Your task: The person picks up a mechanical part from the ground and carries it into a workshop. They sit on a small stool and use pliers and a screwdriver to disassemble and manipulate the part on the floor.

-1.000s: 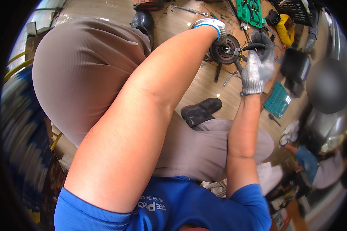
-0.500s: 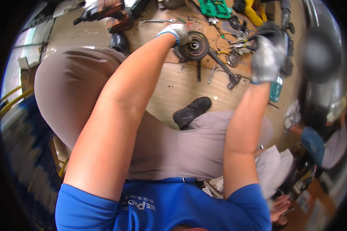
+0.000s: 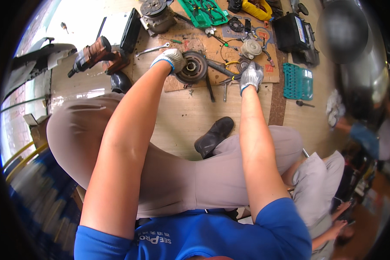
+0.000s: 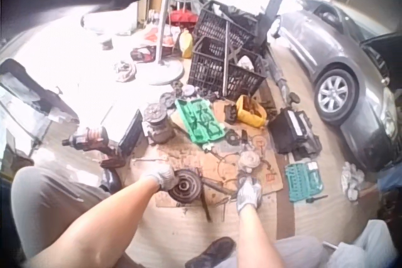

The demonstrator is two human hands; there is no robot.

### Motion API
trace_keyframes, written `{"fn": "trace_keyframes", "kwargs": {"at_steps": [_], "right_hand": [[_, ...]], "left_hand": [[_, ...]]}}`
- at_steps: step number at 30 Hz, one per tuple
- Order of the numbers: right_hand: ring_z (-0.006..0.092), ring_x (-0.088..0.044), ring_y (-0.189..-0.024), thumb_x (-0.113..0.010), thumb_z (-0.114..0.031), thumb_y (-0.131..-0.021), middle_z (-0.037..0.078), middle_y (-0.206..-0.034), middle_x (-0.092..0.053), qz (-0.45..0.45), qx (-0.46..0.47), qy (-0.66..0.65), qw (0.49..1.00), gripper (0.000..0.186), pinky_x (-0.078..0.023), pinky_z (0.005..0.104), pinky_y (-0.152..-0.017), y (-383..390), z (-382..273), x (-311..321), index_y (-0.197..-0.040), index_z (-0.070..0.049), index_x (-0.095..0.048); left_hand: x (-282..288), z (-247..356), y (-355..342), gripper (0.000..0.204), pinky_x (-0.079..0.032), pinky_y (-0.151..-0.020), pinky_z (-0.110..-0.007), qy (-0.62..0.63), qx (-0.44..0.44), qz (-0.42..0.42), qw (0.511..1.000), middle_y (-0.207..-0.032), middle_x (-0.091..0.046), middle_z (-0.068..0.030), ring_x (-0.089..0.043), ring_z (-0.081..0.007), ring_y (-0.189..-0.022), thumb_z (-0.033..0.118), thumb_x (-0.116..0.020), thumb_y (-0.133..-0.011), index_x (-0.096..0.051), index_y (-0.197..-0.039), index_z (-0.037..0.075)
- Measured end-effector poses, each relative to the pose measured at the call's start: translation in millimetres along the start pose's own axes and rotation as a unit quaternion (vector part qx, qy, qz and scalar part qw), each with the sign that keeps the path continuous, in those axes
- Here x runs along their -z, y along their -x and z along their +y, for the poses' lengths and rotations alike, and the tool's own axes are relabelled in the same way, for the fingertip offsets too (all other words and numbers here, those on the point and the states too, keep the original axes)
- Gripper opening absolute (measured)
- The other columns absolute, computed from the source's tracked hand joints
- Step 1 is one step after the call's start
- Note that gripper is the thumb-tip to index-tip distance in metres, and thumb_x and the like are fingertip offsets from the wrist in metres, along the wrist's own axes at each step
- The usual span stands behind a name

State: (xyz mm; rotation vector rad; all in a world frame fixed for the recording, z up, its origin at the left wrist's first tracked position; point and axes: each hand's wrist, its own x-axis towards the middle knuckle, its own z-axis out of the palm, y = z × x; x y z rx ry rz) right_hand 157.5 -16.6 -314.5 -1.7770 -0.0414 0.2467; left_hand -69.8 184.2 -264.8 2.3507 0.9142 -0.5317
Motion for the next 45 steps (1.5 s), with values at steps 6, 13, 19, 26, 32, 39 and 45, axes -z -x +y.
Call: {"fn": "trace_keyframes", "kwargs": {"at_steps": [6,13,19,26,32,39,45], "right_hand": [[0.0235,-0.071,-0.095,-0.062,-0.030,-0.098,0.010,-0.107,-0.073,-0.097,0.028,0.448,0.888,0.032,-0.058,0.0349,-0.080,-47.3,30.0,9.3,-0.112,-0.001,-0.067],[0.0235,-0.058,-0.127,-0.049,-0.037,-0.102,0.007,-0.138,-0.062,-0.286,0.064,0.649,0.702,0.041,-0.047,0.0380,-0.106,-61.2,67.8,-50.0,-0.134,-0.015,-0.060],[0.0260,-0.062,-0.113,-0.037,-0.037,-0.104,0.005,-0.126,-0.065,0.040,-0.386,-0.484,0.784,0.036,-0.048,0.0446,-0.105,-105.8,106.9,-125.8,-0.123,-0.017,-0.060],[0.0284,-0.061,-0.113,-0.037,-0.045,-0.106,0.012,-0.127,-0.064,-0.057,-0.263,-0.546,0.793,0.047,-0.050,0.0443,-0.104,-167.5,92.9,-237.0,-0.120,-0.007,-0.060],[0.0302,-0.065,-0.099,-0.061,-0.036,-0.097,0.018,-0.114,-0.069,-0.071,-0.208,-0.099,0.970,0.038,-0.053,0.0469,-0.088,-98.9,34.6,-238.7,-0.120,-0.006,-0.064],[0.0338,-0.069,-0.086,-0.061,-0.035,-0.094,0.021,-0.090,-0.073,-0.191,0.071,0.179,0.963,0.038,-0.052,0.0428,-0.078,-80.0,61.5,-100.5,-0.094,0.002,-0.070],[0.0441,-0.068,-0.096,-0.054,-0.048,-0.098,0.028,-0.100,-0.071,-0.074,-0.070,0.298,0.949,0.054,-0.052,0.0482,-0.084,-34.3,80.4,6.6,-0.107,0.002,-0.072]], "left_hand": [[-5.2,2.4,-5.5,0.036,-0.054,-0.091,-0.044,0.029,0.021,-0.001,0.999,-0.108,-0.071,-0.0250,-0.069,-0.0393,-0.104,0.029,-0.053,-0.095,-0.074,-0.105,0.002],[0.6,9.2,1.4,0.034,-0.053,-0.096,-0.046,0.066,0.061,-0.010,0.996,-0.116,-0.068,-0.0281,-0.066,-0.0407,-0.112,0.020,-0.053,-0.092,-0.070,-0.113,0.000],[1.2,11.8,3.9,0.035,-0.050,-0.099,-0.049,0.092,0.079,-0.017,0.992,-0.119,-0.066,-0.0308,-0.063,-0.0442,-0.115,0.021,-0.048,-0.095,-0.062,-0.117,-0.003],[6.8,17.0,4.6,0.034,-0.049,-0.098,-0.051,0.123,0.086,-0.025,0.988,-0.116,-0.066,-0.0309,-0.062,-0.0459,-0.115,0.021,-0.050,-0.096,-0.060,-0.120,0.000],[3.5,10.9,11.6,0.037,-0.049,-0.098,-0.050,0.111,0.106,-0.041,0.987,-0.115,-0.067,-0.0288,-0.062,-0.0450,-0.114,0.028,-0.052,-0.097,-0.060,-0.120,0.000],[0.1,3.6,-0.1,0.041,-0.048,-0.095,-0.052,0.094,0.067,-0.035,0.993,-0.110,-0.068,-0.0304,-0.063,-0.0479,-0.109,0.033,-0.055,-0.099,-0.058,-0.125,0.001],[-2.5,-1.5,-7.8,0.044,-0.053,-0.083,-0.046,0.098,0.054,-0.048,0.993,-0.107,-0.069,-0.0252,-0.069,-0.0394,-0.095,0.033,-0.058,-0.101,-0.057,-0.129,0.000]]}}
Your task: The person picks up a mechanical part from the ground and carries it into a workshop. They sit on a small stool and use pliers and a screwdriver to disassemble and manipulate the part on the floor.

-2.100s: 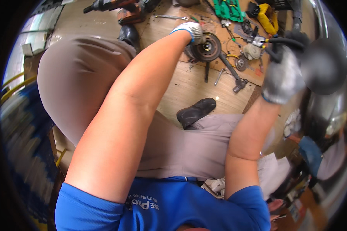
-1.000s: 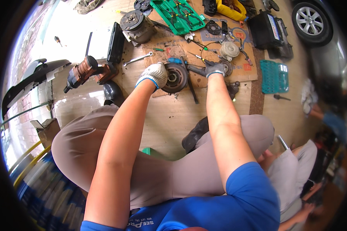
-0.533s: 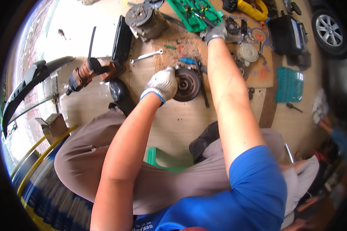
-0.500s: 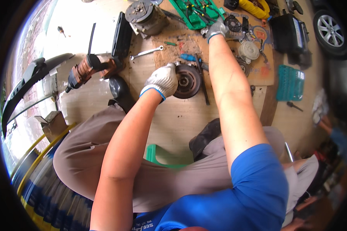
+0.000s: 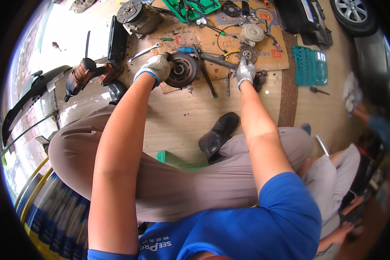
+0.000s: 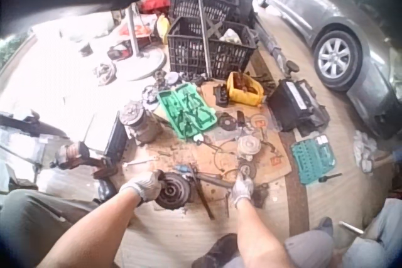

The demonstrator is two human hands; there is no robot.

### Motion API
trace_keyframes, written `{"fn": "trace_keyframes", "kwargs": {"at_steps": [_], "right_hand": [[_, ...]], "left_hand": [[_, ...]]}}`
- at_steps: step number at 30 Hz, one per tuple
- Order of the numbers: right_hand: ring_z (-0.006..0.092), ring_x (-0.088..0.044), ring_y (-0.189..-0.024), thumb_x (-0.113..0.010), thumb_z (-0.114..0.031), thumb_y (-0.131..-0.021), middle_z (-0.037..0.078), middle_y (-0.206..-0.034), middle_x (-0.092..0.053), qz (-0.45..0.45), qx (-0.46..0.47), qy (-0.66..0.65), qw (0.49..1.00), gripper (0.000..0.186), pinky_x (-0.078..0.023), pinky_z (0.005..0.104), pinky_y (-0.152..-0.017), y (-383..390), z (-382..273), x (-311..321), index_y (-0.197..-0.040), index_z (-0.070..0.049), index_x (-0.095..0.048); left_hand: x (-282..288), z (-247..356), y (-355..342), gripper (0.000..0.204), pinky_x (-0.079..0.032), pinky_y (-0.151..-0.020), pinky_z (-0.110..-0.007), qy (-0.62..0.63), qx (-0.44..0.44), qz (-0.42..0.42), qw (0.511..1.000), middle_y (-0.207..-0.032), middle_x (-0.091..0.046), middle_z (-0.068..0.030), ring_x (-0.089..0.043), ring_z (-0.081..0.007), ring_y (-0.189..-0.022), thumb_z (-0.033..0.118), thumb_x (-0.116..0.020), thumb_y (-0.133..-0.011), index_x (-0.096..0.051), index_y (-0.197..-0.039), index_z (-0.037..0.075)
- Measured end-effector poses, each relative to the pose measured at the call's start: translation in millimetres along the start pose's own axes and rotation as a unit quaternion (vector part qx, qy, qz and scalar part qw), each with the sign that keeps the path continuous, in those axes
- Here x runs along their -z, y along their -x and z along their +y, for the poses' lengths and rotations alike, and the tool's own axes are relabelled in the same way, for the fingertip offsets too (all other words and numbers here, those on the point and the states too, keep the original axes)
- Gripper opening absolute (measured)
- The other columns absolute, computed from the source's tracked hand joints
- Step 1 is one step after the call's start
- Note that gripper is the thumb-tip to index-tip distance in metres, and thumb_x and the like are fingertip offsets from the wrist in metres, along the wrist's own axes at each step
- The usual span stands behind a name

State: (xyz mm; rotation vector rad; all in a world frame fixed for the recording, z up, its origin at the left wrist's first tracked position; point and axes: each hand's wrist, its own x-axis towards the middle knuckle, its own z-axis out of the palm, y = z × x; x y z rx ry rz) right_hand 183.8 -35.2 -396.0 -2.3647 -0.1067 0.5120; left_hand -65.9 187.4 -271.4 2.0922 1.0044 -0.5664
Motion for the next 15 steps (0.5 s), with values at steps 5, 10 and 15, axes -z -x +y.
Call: {"fn": "trace_keyframes", "kwargs": {"at_steps": [5,10,15], "right_hand": [[0.0412,-0.066,-0.109,-0.045,-0.055,-0.099,0.025,-0.118,-0.068,-0.107,0.008,0.294,0.950,0.057,-0.053,0.0480,-0.094,32.2,30.6,12.5,-0.112,-0.007,-0.071],[0.0371,-0.066,-0.114,-0.048,-0.043,-0.099,0.020,-0.128,-0.064,-0.101,0.052,0.297,0.948,0.043,-0.054,0.0490,-0.094,64.1,11.1,-0.3,-0.121,-0.011,-0.066],[0.0343,-0.065,-0.112,-0.052,-0.033,-0.098,0.016,-0.123,-0.064,-0.062,0.207,0.328,0.920,0.031,-0.055,0.0488,-0.090,56.9,-19.2,-24.7,-0.118,-0.014,-0.068]], "left_hand": [[2.3,6.7,3.7,0.048,-0.052,-0.090,-0.043,-0.056,-0.045,-0.024,0.997,-0.118,-0.068,-0.0241,-0.067,-0.0353,-0.107,0.034,-0.060,-0.099,-0.056,-0.134,0.001],[-1.9,6.6,6.6,0.047,-0.053,-0.090,-0.045,-0.041,-0.023,0.024,0.999,-0.117,-0.068,-0.0230,-0.068,-0.0359,-0.105,0.034,-0.061,-0.099,-0.056,-0.133,0.002],[-9.2,-3.1,1.7,0.045,-0.054,-0.050,-0.040,0.070,0.015,0.031,0.997,-0.108,-0.070,-0.0199,-0.070,-0.0293,-0.071,0.032,-0.060,-0.099,-0.055,-0.133,0.002]]}}
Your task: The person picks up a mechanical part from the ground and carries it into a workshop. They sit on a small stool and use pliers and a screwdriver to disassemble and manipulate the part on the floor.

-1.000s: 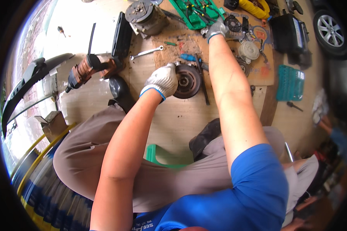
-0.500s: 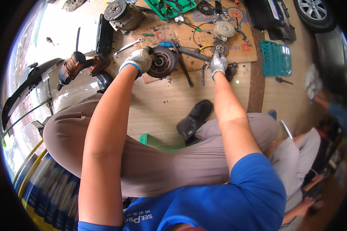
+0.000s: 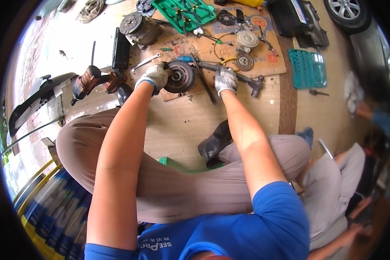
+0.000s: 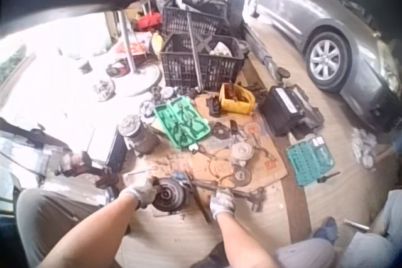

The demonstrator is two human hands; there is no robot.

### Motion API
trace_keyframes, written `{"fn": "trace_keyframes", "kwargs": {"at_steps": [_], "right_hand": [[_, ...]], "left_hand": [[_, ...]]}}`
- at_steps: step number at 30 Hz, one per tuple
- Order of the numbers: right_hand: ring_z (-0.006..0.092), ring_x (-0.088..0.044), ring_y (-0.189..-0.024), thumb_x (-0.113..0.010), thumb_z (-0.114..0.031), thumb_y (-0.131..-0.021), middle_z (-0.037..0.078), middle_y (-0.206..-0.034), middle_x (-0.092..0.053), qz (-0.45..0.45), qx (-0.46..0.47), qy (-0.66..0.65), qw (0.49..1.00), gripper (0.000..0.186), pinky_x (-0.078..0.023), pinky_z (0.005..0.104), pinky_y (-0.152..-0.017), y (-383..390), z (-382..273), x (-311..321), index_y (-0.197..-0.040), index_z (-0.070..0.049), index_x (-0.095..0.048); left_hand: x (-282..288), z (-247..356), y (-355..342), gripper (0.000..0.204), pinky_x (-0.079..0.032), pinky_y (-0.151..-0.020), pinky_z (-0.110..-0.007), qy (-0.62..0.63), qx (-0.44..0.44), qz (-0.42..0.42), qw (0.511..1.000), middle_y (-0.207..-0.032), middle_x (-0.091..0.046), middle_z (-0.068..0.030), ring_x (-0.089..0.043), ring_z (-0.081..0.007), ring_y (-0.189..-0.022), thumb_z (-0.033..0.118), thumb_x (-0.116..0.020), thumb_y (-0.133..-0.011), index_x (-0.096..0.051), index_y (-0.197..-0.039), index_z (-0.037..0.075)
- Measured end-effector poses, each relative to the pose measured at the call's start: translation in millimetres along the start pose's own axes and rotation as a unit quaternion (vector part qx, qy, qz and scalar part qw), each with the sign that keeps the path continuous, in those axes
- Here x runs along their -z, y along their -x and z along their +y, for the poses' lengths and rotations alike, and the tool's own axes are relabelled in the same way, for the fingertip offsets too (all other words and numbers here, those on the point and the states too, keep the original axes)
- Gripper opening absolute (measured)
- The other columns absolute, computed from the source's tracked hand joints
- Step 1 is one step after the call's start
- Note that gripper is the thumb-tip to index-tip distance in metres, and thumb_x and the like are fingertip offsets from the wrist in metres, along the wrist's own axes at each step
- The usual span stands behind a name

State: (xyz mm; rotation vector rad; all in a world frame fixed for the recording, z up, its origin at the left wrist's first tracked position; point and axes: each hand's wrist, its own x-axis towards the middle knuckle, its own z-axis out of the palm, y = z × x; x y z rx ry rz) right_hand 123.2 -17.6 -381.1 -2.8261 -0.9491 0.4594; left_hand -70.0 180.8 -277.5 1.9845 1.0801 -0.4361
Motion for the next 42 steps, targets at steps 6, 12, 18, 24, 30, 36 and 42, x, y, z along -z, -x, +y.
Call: {"fn": "trace_keyframes", "kwargs": {"at_steps": [6,12,18,24,30,36,42], "right_hand": [[0.0298,-0.064,-0.116,-0.053,-0.021,-0.098,0.008,-0.124,-0.068,-0.059,0.116,0.130,0.983,0.026,-0.055,0.0435,-0.092,-62.9,-33.3,-3.0,-0.114,-0.017,-0.073],[0.0309,-0.068,-0.114,-0.053,-0.020,-0.097,0.010,-0.121,-0.072,-0.115,0.189,0.234,0.947,0.029,-0.056,0.0432,-0.091,-98.2,-56.5,-9.8,-0.112,-0.012,-0.076],[0.0330,-0.070,-0.110,-0.050,-0.017,-0.097,0.016,-0.117,-0.072,-0.173,0.181,0.206,0.946,0.031,-0.057,0.0458,-0.089,-90.1,-57.0,0.3,-0.114,-0.007,-0.073],[0.0361,-0.069,-0.108,-0.053,-0.018,-0.094,0.018,-0.119,-0.070,-0.163,0.104,0.131,0.972,0.029,-0.056,0.0480,-0.093,-76.2,-37.3,52.5,-0.113,-0.007,-0.073],[0.0258,-0.071,-0.087,-0.061,-0.020,-0.097,0.014,-0.101,-0.073,-0.173,0.012,-0.342,0.924,0.024,-0.057,0.0360,-0.080,-18.4,-39.5,160.7,-0.107,-0.001,-0.070],[0.0227,-0.071,-0.090,-0.058,0.002,-0.097,0.016,-0.103,-0.070,-0.063,0.180,-0.687,0.701,0.025,-0.059,0.0340,-0.083,94.4,-65.3,245.1,-0.122,0.005,-0.056],[0.0215,-0.072,-0.079,-0.061,0.005,-0.094,0.011,-0.092,-0.071,-0.037,0.264,-0.755,0.599,0.042,-0.060,0.0324,-0.077,127.1,-122.0,263.1,-0.134,0.002,-0.053]], "left_hand": [[5.2,7.9,7.6,0.049,-0.049,-0.045,-0.038,0.025,0.018,-0.021,0.999,-0.100,-0.071,-0.0198,-0.063,-0.0241,-0.053,0.031,-0.057,-0.101,-0.049,-0.142,0.005],[12.0,10.1,17.3,0.055,-0.050,-0.046,-0.037,0.067,0.015,-0.029,0.997,-0.104,-0.071,-0.0198,-0.062,-0.0218,-0.054,0.033,-0.057,-0.100,-0.046,-0.147,0.007],[15.6,9.7,26.9,0.053,-0.052,-0.048,-0.036,0.115,0.035,-0.038,0.992,-0.101,-0.072,-0.0171,-0.062,-0.0216,-0.057,0.035,-0.058,-0.100,-0.050,-0.146,0.008],[9.4,2.5,16.3,0.055,-0.052,-0.048,-0.036,0.118,0.010,-0.016,0.993,-0.099,-0.072,-0.0152,-0.063,-0.0218,-0.057,0.039,-0.059,-0.100,-0.051,-0.145,0.009],[-2.9,-15.6,6.8,0.051,-0.051,-0.049,-0.032,0.165,0.003,0.022,0.986,-0.080,-0.068,-0.0090,-0.060,-0.0167,-0.057,0.048,-0.059,-0.098,-0.063,-0.133,0.011],[-34.1,-34.9,27.8,0.068,-0.050,-0.093,-0.044,0.450,0.129,0.113,0.877,-0.109,-0.071,-0.0274,-0.067,-0.0400,-0.108,0.060,-0.043,-0.099,-0.066,-0.124,0.001],[-61.1,-75.5,-4.0,0.051,-0.048,-0.096,-0.046,0.208,0.076,0.315,0.923,-0.113,-0.069,-0.0262,-0.065,-0.0416,-0.107,0.043,-0.038,-0.101,-0.067,-0.120,0.005]]}}
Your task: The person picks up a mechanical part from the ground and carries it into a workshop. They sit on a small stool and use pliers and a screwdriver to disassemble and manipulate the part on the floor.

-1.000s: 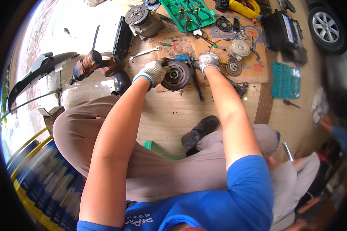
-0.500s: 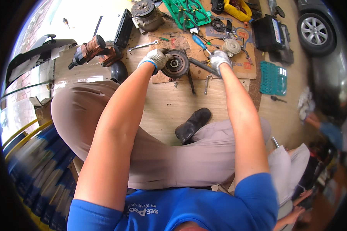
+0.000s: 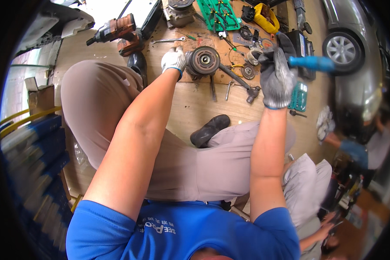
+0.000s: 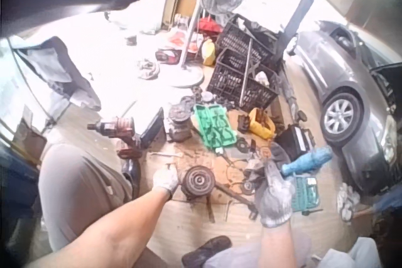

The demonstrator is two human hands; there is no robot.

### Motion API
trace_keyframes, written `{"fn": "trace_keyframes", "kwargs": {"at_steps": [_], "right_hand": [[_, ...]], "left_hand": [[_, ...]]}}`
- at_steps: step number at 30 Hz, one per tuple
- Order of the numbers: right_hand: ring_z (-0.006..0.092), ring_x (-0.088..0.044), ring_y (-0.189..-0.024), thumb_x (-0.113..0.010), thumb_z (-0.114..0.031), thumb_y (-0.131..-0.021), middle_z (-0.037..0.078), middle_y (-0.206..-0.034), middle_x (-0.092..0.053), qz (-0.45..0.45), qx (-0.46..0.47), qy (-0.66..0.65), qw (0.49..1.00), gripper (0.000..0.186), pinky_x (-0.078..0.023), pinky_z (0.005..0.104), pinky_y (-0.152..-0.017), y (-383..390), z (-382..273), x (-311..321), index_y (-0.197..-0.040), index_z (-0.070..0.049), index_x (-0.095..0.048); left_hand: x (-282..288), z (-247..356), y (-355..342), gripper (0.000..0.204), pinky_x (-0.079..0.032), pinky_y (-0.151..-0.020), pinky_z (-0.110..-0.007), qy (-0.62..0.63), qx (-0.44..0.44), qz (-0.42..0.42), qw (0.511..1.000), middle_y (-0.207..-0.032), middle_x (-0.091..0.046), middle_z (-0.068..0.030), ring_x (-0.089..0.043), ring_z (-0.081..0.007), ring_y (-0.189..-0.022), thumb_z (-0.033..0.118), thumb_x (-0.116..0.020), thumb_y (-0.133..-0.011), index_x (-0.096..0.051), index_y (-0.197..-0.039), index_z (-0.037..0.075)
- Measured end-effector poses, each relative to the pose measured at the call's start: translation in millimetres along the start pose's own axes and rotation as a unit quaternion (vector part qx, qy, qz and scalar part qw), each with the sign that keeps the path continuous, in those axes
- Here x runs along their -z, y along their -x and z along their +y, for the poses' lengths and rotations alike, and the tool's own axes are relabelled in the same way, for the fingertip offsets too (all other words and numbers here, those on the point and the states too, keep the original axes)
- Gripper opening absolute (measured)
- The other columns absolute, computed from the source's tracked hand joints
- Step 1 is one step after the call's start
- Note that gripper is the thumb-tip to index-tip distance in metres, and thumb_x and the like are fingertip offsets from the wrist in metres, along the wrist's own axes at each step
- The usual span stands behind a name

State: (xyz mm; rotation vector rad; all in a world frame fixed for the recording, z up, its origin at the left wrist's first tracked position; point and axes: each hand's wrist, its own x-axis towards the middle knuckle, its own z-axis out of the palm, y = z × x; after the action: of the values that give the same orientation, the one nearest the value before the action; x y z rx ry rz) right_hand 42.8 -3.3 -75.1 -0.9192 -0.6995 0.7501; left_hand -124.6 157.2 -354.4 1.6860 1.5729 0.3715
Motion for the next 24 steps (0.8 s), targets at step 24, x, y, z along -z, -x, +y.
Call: {"fn": "trace_keyframes", "kwargs": {"at_steps": [24], "right_hand": [[0.0290,-0.069,-0.098,-0.071,-0.042,-0.090,0.016,-0.105,-0.074,0.012,0.017,0.629,0.777,0.045,-0.050,0.0398,-0.089,-48.2,89.2,20.7,-0.118,-0.006,-0.069]], "left_hand": [[149.7,183.2,40.0,0.070,-0.045,-0.086,-0.027,0.406,-0.193,-0.418,0.790,-0.140,-0.058,-0.0040,-0.055,-0.0113,-0.115,0.027,-0.070,-0.094,-0.038,-0.154,0.009]]}}
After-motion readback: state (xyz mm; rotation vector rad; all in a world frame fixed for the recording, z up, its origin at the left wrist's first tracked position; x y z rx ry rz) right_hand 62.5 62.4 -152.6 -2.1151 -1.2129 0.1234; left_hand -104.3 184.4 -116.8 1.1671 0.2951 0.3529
